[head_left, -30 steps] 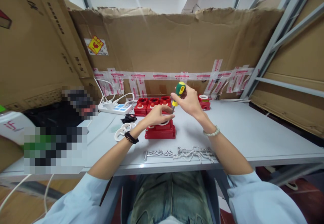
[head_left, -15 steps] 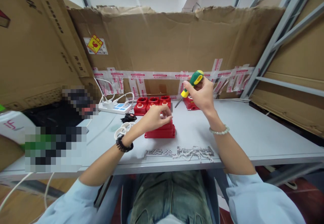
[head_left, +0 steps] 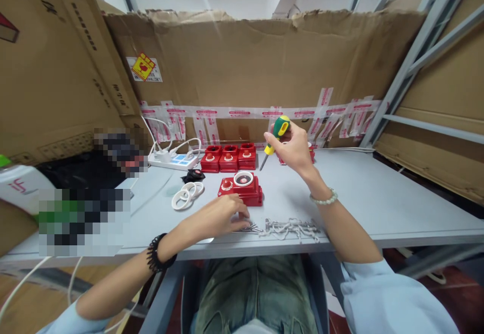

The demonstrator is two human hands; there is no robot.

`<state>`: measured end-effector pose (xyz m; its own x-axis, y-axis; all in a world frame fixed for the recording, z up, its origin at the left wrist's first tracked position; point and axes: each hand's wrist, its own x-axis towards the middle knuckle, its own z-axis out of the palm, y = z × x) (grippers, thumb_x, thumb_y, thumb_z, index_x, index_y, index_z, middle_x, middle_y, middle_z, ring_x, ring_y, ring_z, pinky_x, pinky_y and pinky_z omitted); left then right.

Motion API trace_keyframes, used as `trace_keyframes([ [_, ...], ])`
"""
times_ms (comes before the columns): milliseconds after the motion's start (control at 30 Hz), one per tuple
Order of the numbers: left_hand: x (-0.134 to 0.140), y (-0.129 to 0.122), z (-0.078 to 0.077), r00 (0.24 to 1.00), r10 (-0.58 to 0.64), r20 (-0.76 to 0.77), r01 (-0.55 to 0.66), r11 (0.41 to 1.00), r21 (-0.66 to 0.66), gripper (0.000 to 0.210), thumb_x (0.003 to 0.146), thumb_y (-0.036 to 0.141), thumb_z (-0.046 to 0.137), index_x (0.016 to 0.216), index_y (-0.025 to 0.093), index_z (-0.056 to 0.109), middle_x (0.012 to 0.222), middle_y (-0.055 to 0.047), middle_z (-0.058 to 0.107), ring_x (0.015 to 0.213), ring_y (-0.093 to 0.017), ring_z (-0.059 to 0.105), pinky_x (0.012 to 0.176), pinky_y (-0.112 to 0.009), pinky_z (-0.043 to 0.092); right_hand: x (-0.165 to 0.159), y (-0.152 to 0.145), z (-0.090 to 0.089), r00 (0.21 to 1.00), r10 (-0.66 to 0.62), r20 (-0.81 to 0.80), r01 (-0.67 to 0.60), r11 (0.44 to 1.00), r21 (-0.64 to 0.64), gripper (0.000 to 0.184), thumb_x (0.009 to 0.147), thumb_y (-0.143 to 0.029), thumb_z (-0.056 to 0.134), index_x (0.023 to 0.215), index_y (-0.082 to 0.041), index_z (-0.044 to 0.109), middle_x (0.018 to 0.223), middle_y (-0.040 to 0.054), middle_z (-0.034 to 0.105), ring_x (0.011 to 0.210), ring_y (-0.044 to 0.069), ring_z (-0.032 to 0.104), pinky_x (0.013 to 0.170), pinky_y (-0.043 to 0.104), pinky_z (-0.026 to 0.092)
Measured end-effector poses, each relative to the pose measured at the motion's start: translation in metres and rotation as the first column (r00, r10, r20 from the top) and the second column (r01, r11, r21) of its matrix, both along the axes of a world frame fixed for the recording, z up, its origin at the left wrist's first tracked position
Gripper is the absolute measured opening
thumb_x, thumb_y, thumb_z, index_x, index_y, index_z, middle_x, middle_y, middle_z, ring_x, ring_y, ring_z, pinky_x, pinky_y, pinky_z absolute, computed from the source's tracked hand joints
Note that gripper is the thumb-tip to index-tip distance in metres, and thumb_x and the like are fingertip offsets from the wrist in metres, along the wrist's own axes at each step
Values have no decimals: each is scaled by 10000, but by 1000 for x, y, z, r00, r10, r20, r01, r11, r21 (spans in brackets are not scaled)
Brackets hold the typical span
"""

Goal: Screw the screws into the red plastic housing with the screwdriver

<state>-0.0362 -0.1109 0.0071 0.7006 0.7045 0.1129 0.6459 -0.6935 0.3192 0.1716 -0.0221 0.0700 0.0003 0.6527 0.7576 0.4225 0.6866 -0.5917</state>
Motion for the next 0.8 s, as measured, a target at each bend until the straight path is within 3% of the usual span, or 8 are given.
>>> trace_keyframes([
  [133, -16, 6, 8, 975, 40, 217, -78, 982, 170, 155, 898, 296, 577, 874, 186, 683, 872, -38, 698, 827, -163, 620, 794, -269, 466, -2, 1, -1, 1000, 10, -12, -10, 1000, 5, 273, 768, -417, 665, 904, -190, 600, 743, 11, 607, 638, 151, 552, 640, 340, 504],
  [233, -37, 24, 6, 926, 144, 349, -254, 921, 294, 312, 865, 388, 607, 1097, 179, 607, 1127, -87, 652, 1059, -219, 587, 933, -339, 453, -5, -1, -2, 1000, 11, -22, -10, 1000, 23, 342, 777, -395, 657, 1040, -203, 553, 773, 6, 587, 662, 151, 559, 655, 335, 500],
  [300, -48, 38, 1, 938, 201, 282, -265, 941, 211, 577, 821, 469, 646, 1297, 184, 487, 1329, -119, 554, 1206, -260, 529, 975, -375, 450, -7, -4, -2, 1000, 11, -14, -11, 999, 43, 405, 784, -379, 650, 1127, -224, 500, 784, -4, 564, 689, 155, 566, 659, 331, 498],
  [367, -53, 45, -6, 954, 203, 218, -236, 962, 138, 673, 799, 500, 660, 1351, 191, 429, 1371, -126, 521, 1221, -268, 526, 972, -387, 463, -8, -7, -2, 1000, 12, -2, -12, 998, 58, 424, 793, -373, 640, 1159, -244, 468, 793, -12, 539, 702, 154, 562, 646, 322, 495],
  [433, -51, 42, -12, 942, 196, 273, -255, 946, 201, 581, 817, 464, 649, 1292, 179, 471, 1290, -122, 570, 1167, -253, 553, 960, -382, 468, -8, -9, -3, 1000, 20, 3, -20, 997, 72, 409, 805, -371, 625, 1159, -254, 457, 803, -15, 521, 701, 148, 551, 634, 315, 492],
  [533, -39, 22, -17, 899, 175, 401, -336, 862, 379, 213, 899, 331, 555, 1028, 167, 596, 1019, -86, 661, 979, -207, 606, 888, -339, 478, -9, -8, -4, 999, 35, -2, -35, 996, 88, 403, 813, -366, 615, 1160, -257, 443, 811, -18, 506, 687, 140, 539, 629, 314, 489],
  [667, -21, -1, -20, 967, 165, 194, -219, 926, 306, 167, 911, 252, 527, 864, 177, 669, 823, -45, 708, 731, -157, 635, 707, -258, 476, -10, -7, -4, 1000, 13, 21, -15, 997, 82, 389, 797, -355, 630, 1130, -257, 454, 781, -26, 492, 665, 138, 513, 643, 322, 489],
  [800, -12, 1, -21, 958, 287, -6, -283, 946, 157, 156, 882, 238, 572, 902, 172, 713, 846, -57, 743, 730, -184, 670, 678, -256, 473, -11, -8, -4, 999, 9, 33, -12, 995, 99, 363, 790, -333, 635, 1104, -249, 473, 809, -16, 522, 663, 136, 498, 653, 323, 484],
])
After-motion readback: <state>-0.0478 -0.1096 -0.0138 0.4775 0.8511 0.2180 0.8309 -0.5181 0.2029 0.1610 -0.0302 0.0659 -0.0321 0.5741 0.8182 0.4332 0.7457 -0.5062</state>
